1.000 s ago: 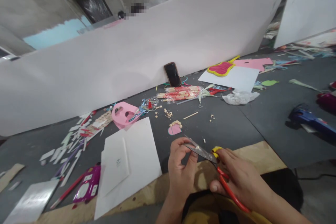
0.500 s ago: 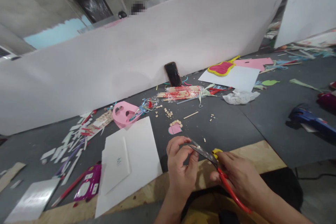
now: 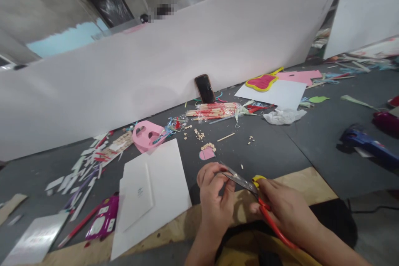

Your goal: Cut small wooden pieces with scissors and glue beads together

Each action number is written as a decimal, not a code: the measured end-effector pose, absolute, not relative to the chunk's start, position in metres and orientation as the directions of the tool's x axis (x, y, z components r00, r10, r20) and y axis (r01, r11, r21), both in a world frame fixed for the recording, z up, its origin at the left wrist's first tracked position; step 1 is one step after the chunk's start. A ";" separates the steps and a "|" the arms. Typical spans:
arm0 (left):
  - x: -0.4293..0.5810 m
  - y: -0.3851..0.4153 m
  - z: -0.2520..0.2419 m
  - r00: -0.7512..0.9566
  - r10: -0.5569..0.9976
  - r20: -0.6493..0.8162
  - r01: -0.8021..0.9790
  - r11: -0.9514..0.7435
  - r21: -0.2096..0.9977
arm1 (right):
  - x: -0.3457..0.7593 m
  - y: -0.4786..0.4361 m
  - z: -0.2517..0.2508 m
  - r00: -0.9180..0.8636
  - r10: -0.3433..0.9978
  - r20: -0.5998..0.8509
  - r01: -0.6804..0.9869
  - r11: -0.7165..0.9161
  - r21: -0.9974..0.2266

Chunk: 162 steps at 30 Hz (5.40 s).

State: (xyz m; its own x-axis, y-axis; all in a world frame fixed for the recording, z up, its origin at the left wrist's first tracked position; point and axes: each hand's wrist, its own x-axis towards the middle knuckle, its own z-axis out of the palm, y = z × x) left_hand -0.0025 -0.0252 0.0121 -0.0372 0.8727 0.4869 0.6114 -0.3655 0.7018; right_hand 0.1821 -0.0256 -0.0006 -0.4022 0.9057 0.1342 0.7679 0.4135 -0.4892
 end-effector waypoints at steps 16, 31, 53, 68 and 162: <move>-0.006 -0.023 0.015 -0.006 0.970 0.244 0.289 -0.232 0.929 | 0.183 -0.025 -0.003 -0.447 0.889 0.101 0.769 0.440 -0.464; -0.003 -0.026 0.010 -0.077 0.904 0.421 0.566 -0.308 0.765 | 0.184 -0.027 -0.006 -0.429 0.900 0.080 0.759 0.407 -0.508; -0.003 -0.027 0.012 -0.034 0.910 0.413 0.571 -0.322 0.755 | 0.183 -0.028 -0.009 -0.430 0.901 0.062 0.758 0.398 -0.517; -0.005 -0.023 0.016 -0.004 0.926 0.378 0.455 -0.335 0.825 | 0.184 -0.026 0.000 -0.464 0.884 0.056 0.776 0.436 -0.456; 0.004 -0.035 0.001 0.071 0.983 -0.168 -0.316 0.182 0.931 | 0.168 0.005 0.026 -0.409 0.912 -0.032 0.732 0.306 -0.609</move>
State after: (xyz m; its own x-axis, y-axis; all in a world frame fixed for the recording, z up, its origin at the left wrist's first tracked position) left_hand 0.0037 -0.0347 0.0010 0.0707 0.9832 -0.1680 -0.3162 0.1819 0.9311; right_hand 0.1676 0.0050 0.0264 -0.4085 0.9122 -0.0321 0.7315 0.3062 -0.6092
